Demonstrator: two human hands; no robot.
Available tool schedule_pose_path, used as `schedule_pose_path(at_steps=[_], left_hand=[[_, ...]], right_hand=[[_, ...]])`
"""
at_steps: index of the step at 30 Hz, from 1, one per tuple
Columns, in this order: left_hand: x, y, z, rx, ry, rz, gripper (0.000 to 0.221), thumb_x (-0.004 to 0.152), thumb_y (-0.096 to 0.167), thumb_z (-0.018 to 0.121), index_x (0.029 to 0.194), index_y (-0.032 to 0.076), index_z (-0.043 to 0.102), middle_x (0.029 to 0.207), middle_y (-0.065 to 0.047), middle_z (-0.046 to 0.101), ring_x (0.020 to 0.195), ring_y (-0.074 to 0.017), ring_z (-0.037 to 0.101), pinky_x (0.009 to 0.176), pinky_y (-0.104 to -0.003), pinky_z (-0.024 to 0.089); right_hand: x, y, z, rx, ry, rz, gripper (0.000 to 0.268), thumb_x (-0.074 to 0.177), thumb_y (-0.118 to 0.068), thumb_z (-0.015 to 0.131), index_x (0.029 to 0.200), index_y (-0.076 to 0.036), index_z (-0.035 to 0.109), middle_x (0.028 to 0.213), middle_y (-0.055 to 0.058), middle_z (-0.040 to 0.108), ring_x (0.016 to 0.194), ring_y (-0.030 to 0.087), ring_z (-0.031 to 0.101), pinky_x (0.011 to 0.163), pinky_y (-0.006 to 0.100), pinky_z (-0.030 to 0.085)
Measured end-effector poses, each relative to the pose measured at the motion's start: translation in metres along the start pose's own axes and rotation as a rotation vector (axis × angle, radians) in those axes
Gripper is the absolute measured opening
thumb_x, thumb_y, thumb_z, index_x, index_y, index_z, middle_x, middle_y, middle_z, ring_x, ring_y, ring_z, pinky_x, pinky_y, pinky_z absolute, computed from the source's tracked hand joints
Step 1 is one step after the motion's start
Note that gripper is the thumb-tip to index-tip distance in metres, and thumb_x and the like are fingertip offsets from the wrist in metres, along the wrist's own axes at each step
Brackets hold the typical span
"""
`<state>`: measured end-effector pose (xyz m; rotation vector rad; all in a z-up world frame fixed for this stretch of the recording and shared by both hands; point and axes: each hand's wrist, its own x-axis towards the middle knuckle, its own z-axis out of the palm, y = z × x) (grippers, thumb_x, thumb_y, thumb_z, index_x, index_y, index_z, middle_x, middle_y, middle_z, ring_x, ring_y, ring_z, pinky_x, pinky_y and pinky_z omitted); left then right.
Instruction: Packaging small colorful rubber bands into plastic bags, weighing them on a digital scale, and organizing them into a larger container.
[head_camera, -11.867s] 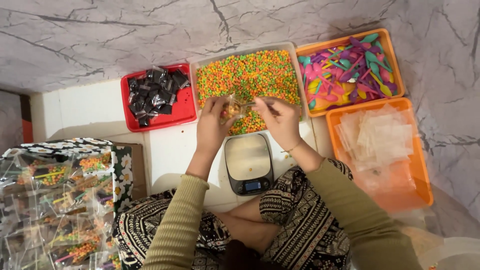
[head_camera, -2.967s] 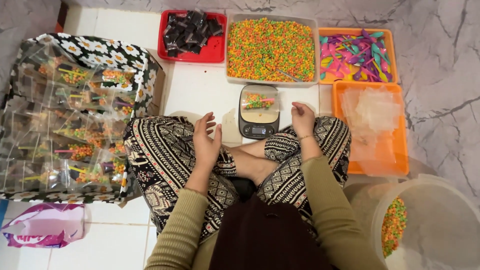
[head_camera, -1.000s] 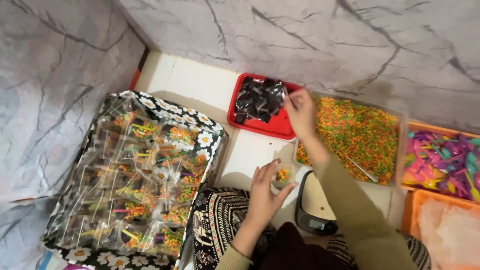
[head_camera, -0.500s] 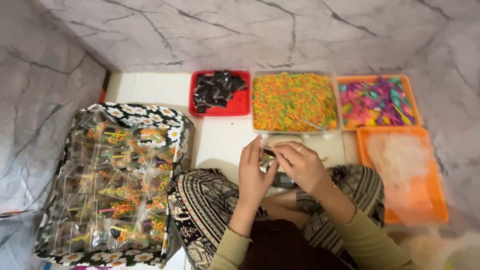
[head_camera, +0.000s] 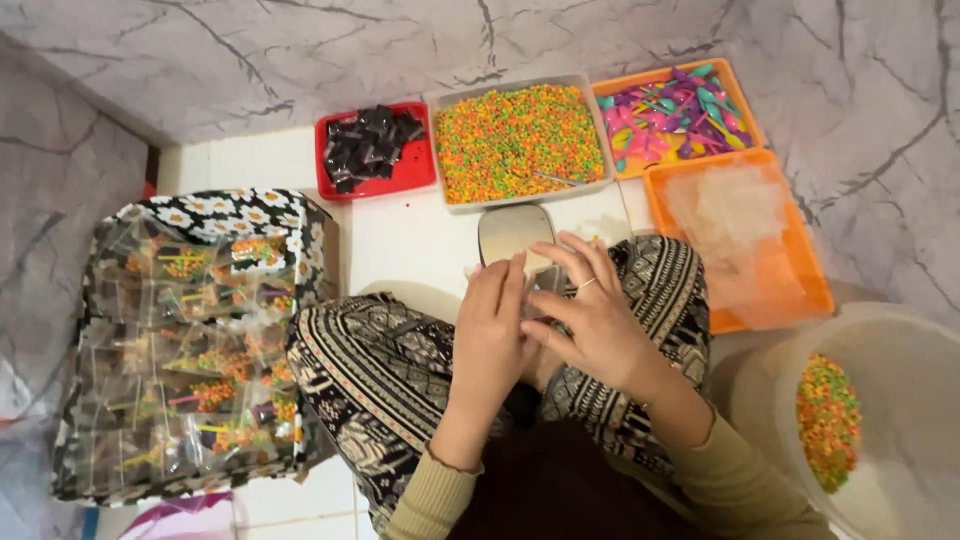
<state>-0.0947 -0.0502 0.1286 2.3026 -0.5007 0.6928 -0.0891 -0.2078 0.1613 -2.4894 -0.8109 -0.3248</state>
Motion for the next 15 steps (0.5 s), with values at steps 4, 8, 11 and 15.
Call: schedule_pose_path(at_steps=[4,8,11,15], left_hand=[[-0.009,0.017,0.002,-0.018,-0.007,0.024,0.063,0.083,0.019,0.076,0.137,-0.007,0.057,0.112,-0.023,0.064,0.11,-0.0394,0.065,0.111,-0.054,0.045],[-0.017,0.022,0.012,-0.032,-0.016,0.102,0.052,0.086,0.016,0.068,0.133,-0.006,0.061,0.108,-0.019,0.063,0.105,-0.0361,0.066,0.111,-0.05,0.046],[-0.016,0.028,0.016,-0.068,-0.027,0.126,0.054,0.086,0.02,0.069,0.133,-0.006,0.061,0.108,-0.018,0.063,0.105,-0.0358,0.065,0.11,-0.049,0.047],[-0.017,0.032,0.017,-0.135,-0.036,0.125,0.058,0.086,0.021,0.075,0.135,-0.007,0.059,0.11,-0.021,0.062,0.107,-0.037,0.065,0.109,-0.048,0.049]], right_hand=[[-0.018,0.002,-0.017,0.096,-0.091,0.074,0.03,0.098,-0.045,0.064,0.098,-0.016,0.07,0.154,0.014,0.041,0.146,0.052,0.027,0.111,0.077,0.021],[-0.04,0.019,-0.008,0.226,-0.156,0.094,0.027,0.1,-0.043,0.059,0.106,-0.021,0.073,0.14,0.011,0.045,0.141,0.046,0.037,0.114,0.067,0.027],[-0.048,0.024,-0.017,0.395,-0.128,0.138,0.028,0.098,-0.043,0.061,0.101,-0.018,0.074,0.133,0.013,0.047,0.135,0.042,0.043,0.113,0.062,0.031],[-0.046,0.012,-0.045,0.376,0.127,0.112,0.039,0.084,-0.043,0.081,0.109,-0.014,0.075,0.134,0.014,0.049,0.132,0.042,0.046,0.113,0.06,0.035]])
